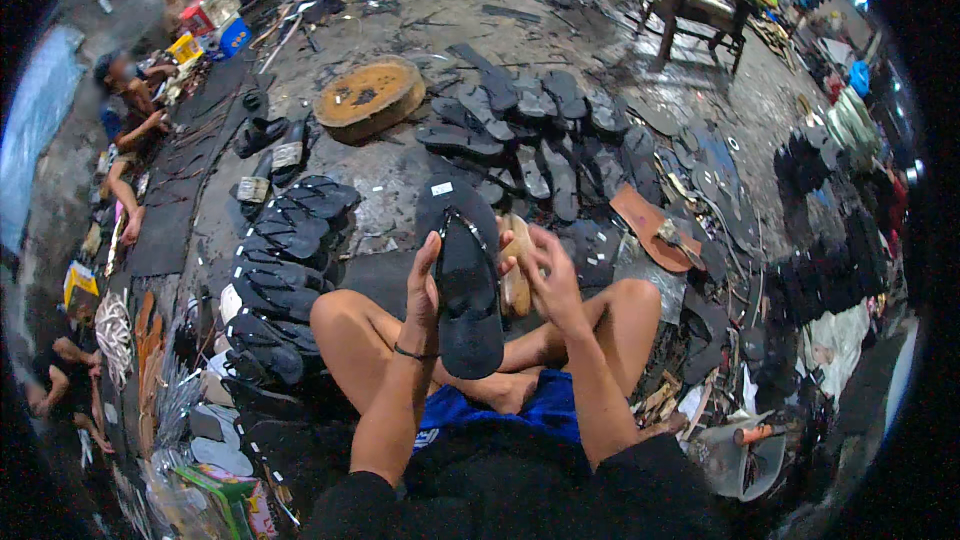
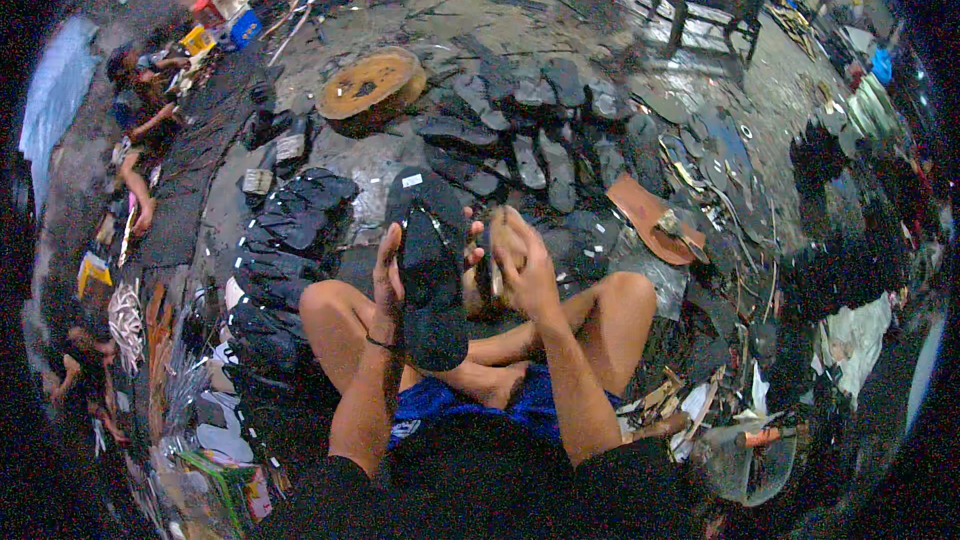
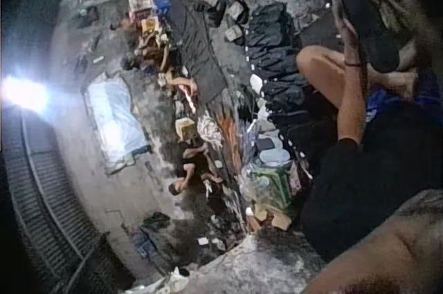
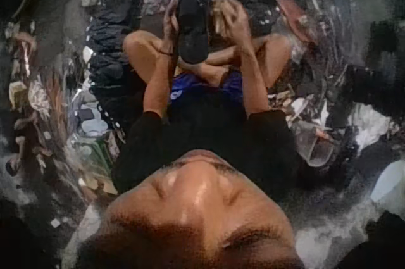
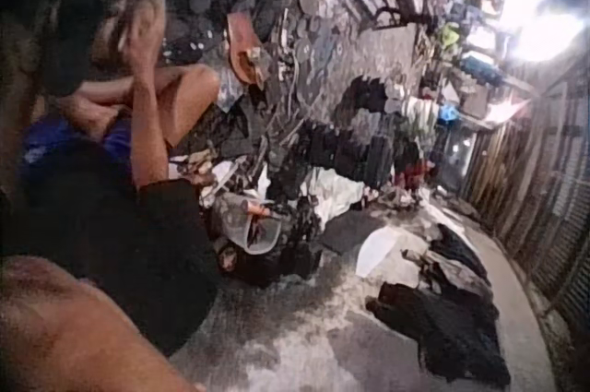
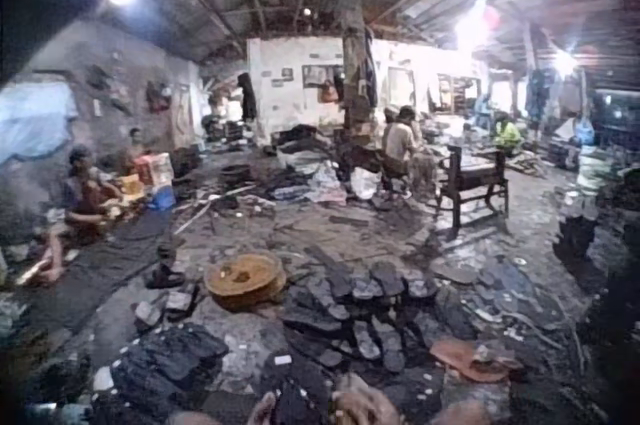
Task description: The person sits on the floor and assembles black flip-flops by attaching straps to soles using a wooden last. They repeatedly pick up straps and soles, align them, and press them together by hand, then place finished units aside.
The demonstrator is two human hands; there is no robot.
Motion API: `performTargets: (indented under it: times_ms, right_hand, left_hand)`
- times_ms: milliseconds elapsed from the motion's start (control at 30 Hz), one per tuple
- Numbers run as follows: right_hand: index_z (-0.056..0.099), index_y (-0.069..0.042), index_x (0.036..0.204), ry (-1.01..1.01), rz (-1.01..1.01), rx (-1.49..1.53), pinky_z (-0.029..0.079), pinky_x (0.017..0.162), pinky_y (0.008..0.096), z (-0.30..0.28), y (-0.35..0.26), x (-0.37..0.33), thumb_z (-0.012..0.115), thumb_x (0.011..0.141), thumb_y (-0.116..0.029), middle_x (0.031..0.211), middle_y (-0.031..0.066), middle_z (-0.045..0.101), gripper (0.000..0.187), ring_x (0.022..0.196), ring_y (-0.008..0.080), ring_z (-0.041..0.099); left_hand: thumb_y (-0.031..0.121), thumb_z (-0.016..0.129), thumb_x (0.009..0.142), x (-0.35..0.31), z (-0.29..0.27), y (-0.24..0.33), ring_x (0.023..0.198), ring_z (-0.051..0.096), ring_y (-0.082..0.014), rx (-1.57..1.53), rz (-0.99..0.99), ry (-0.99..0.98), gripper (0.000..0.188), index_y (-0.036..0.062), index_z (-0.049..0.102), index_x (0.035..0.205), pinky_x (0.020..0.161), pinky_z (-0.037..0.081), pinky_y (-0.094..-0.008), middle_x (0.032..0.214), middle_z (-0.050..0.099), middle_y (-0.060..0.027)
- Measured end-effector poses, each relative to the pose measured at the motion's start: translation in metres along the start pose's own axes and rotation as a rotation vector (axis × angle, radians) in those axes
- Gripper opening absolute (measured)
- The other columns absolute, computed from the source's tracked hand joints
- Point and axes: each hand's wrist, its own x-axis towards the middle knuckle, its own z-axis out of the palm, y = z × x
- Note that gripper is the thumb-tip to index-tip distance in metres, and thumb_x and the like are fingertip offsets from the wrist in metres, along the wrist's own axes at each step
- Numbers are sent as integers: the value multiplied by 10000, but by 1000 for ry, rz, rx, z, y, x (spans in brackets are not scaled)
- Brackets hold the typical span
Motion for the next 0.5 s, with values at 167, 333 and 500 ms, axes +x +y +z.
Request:
performTargets:
  times_ms: [167, 333, 500]
  right_hand:
    - [638, -123, 1130, -486, -359, -379, 392, 1031, 420, 9, -76, 60, 733, 759, -108, 1268, 113, 572, 383, 1153, 324, 565]
    - [666, -80, 1043, -622, -225, -45, 461, 939, 381, 55, -19, 90, 762, 786, -244, 1195, 154, 592, 320, 1137, 279, 568]
    - [627, -47, 1113, -210, 225, -1010, 444, 948, 457, -7, 89, 138, 611, 845, -490, 1156, 242, 568, 518, 1125, 419, 519]
  left_hand:
    - [425, 506, 943, -12, -28, -10, 991, 655, -338, 178, -292, 117, 601, -46, 431, 1307, 899, 535, -439, 1175, 602, -197]
    - [146, 726, 792, -58, -68, 30, 1112, 577, -290, 1035, 106, 439, 711, -72, 360, 1362, 942, 469, -392, 1291, 522, -223]
    - [36, 611, 826, -189, -84, 156, 1154, 510, -271, 1336, 524, 918, 597, 4, 403, 1384, 977, 429, -381, 1281, 517, -169]
